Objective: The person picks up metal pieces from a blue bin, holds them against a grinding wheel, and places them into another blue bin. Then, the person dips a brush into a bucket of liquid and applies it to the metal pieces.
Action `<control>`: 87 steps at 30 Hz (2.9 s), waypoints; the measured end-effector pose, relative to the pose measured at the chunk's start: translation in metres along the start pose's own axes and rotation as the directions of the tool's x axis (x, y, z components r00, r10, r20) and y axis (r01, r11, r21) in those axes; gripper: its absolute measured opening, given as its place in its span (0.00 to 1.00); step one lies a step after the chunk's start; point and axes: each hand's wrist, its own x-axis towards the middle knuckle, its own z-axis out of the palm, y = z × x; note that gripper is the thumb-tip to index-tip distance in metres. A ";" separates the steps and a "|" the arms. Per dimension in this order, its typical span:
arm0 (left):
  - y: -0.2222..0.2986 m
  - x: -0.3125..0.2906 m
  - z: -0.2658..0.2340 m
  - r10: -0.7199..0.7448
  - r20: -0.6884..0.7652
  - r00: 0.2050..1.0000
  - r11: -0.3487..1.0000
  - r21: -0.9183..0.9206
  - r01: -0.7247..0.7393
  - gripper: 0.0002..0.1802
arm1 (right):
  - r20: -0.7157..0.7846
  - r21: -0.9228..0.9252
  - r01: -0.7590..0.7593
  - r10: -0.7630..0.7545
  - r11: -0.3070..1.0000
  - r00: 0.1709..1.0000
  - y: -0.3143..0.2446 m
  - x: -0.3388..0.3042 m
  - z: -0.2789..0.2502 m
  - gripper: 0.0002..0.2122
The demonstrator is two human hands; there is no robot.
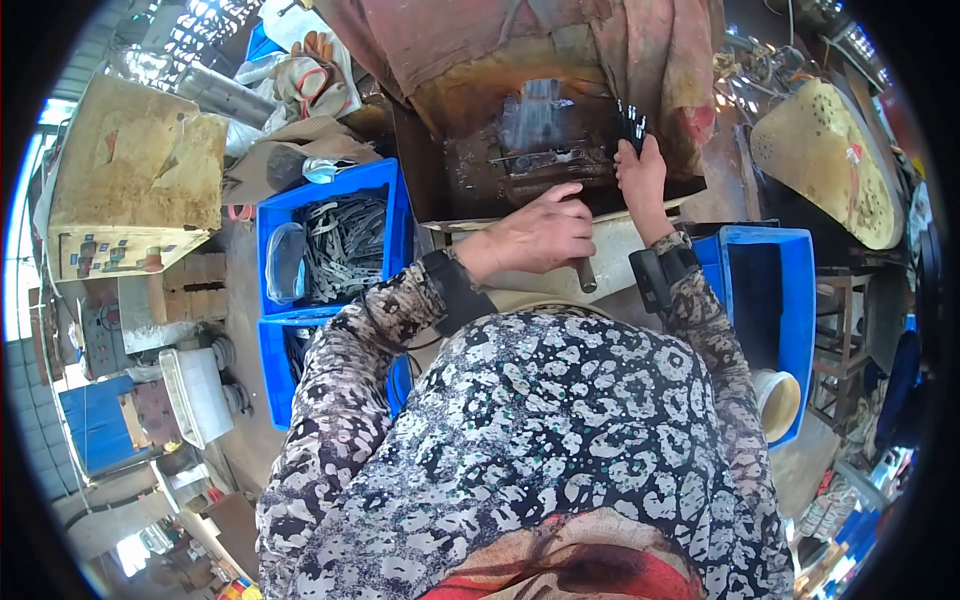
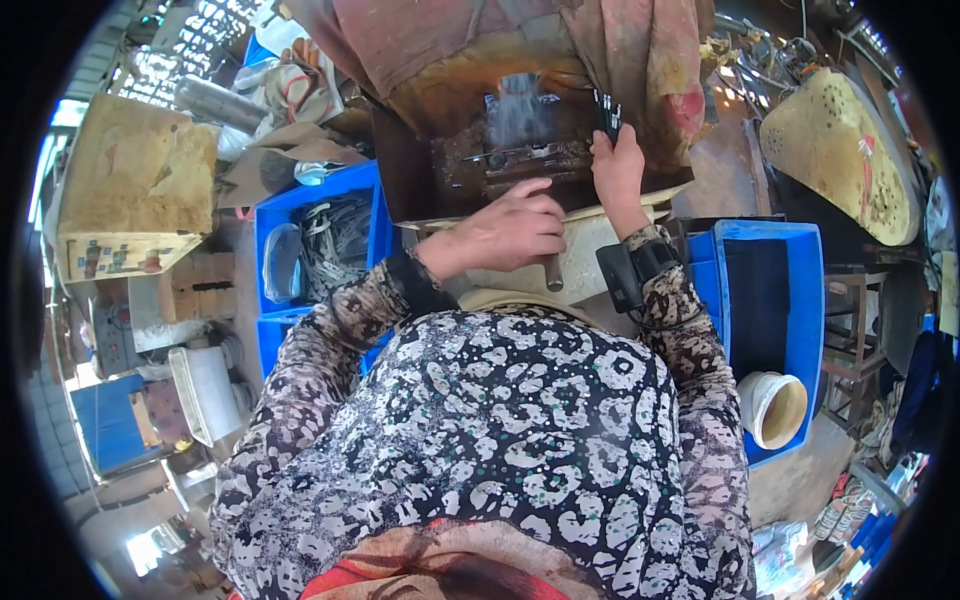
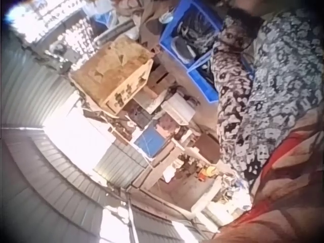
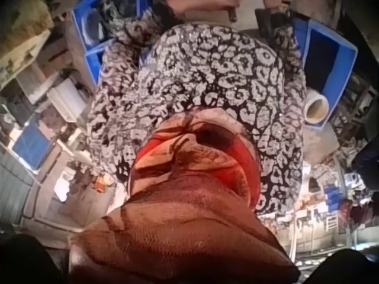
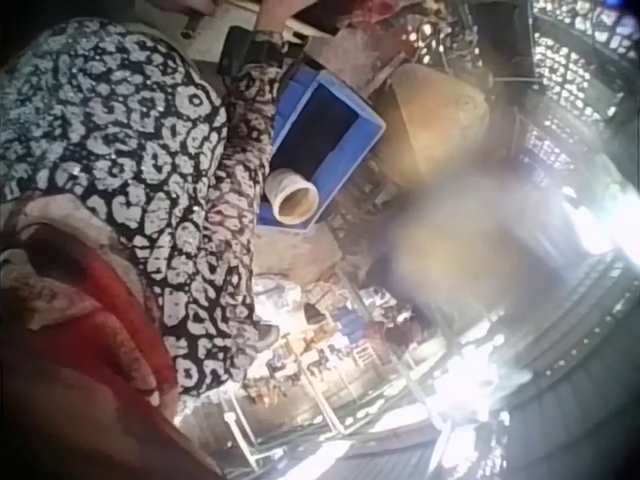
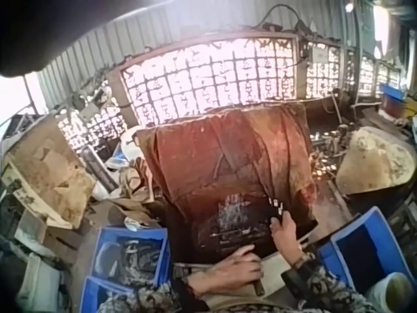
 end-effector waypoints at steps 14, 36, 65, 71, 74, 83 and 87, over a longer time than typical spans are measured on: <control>-0.053 0.017 -0.059 -0.319 -0.445 0.837 0.941 -0.041 0.337 0.13 | -0.032 0.045 -0.057 0.059 0.997 0.998 -0.008 -0.005 -0.006 0.07; -0.172 0.059 -0.096 -0.877 -0.308 0.368 0.480 -0.540 0.692 0.16 | -0.059 0.060 -0.057 0.061 0.997 0.996 -0.013 -0.008 -0.006 0.07; -0.054 0.073 0.018 -0.684 0.284 0.672 -0.383 -0.924 0.001 0.06 | 0.266 0.494 -0.241 0.119 0.835 0.957 -0.051 -0.057 -0.049 0.08; -0.052 0.075 0.017 -0.688 0.270 0.674 -0.338 -0.941 0.031 0.06 | 0.264 0.482 -0.248 0.131 0.841 0.956 -0.048 -0.060 -0.048 0.08; -0.047 0.076 0.017 -0.659 0.264 0.704 -0.403 -0.915 -0.034 0.05 | 0.283 0.490 -0.256 0.125 0.833 0.951 -0.053 -0.065 -0.055 0.08; -0.051 0.068 0.020 -0.637 0.312 0.705 -0.521 -0.848 -0.096 0.03 | 0.362 0.662 -0.402 0.200 0.633 0.910 -0.066 -0.069 -0.058 0.14; -0.049 0.068 0.019 -0.656 0.325 0.681 -0.484 -0.873 -0.050 0.04 | 0.408 0.638 -0.422 0.182 0.645 0.895 -0.061 -0.068 -0.060 0.15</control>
